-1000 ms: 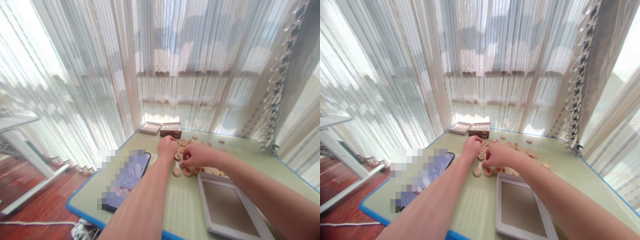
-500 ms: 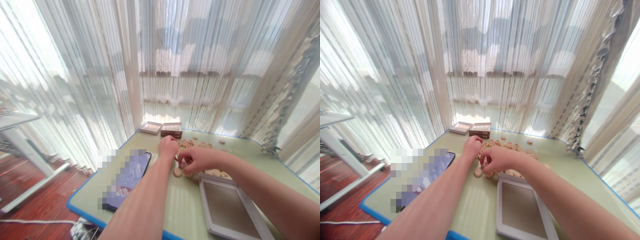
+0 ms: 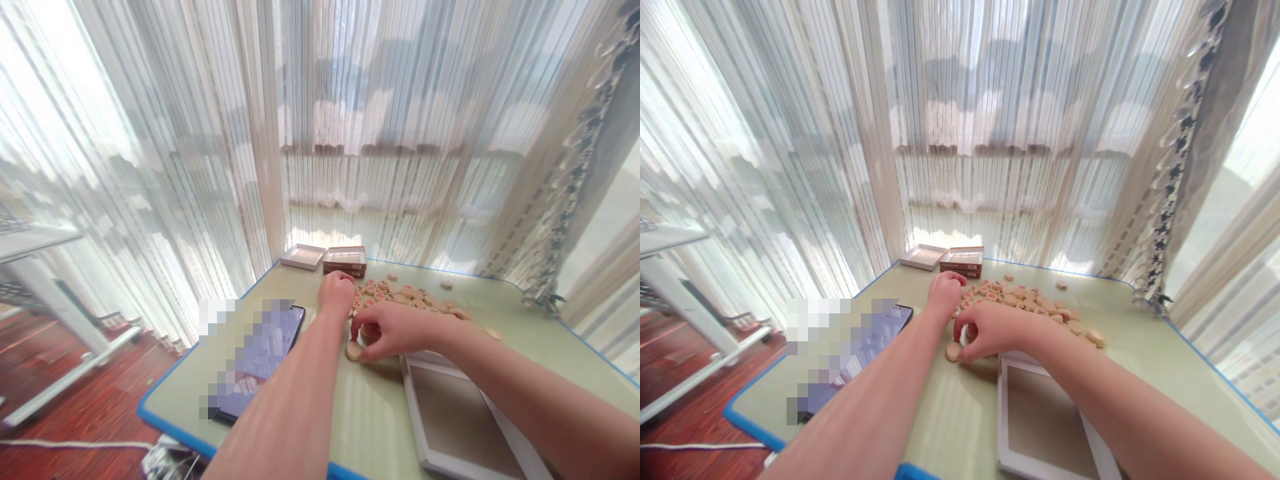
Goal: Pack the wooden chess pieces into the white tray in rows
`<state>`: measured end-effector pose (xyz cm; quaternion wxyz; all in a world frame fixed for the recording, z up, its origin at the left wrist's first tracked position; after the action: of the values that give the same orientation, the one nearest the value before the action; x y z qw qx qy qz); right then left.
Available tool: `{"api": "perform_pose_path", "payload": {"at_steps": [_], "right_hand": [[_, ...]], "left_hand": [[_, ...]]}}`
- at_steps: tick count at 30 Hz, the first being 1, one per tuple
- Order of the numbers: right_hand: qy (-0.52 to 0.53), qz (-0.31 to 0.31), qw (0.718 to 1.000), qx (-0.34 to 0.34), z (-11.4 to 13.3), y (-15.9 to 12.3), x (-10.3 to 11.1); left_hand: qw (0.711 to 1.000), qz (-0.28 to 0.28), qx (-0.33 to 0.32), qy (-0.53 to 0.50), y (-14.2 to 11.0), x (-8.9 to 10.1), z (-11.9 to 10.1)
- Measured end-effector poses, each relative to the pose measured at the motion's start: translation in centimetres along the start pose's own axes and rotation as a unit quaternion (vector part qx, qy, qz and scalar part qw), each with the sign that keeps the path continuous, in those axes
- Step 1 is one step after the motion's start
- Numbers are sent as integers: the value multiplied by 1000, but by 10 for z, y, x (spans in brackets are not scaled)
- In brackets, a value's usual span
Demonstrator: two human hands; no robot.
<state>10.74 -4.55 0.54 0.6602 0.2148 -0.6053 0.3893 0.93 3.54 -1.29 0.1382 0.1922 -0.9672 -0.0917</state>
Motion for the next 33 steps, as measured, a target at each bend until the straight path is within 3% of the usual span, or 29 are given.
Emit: {"api": "perform_pose_path", "payload": {"at_steps": [6,13,22,29,33], "right_hand": [[-28,-15,999,-1,4,0,1],[-3,29,1000,-4,-8,-3,-1],[-73,-23,995,-68,-21,-2,13],[-63,-29,980,-185,-72,-12,27],[-46,-25,976,-210,-90,-15,26]], "left_hand": [[999,-2,7,-36,1,1,2],[1000,1,3,13,-2,0,-2],[999,4,5,35,-3,1,-5],[999,5,-7,39,-4,1,-3],[999,6,-9,39,-2,0,0]]}}
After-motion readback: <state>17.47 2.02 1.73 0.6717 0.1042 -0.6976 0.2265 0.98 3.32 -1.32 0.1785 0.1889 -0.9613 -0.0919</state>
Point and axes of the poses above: each hand's wrist, its own y-axis towards the middle knuckle, its own x-axis out of the back of the hand, z = x × y, the point moved 9 cm from there along y, towards the middle knuckle, and after that the axes turned 14 degrees about -y, right-handed, at the moved point
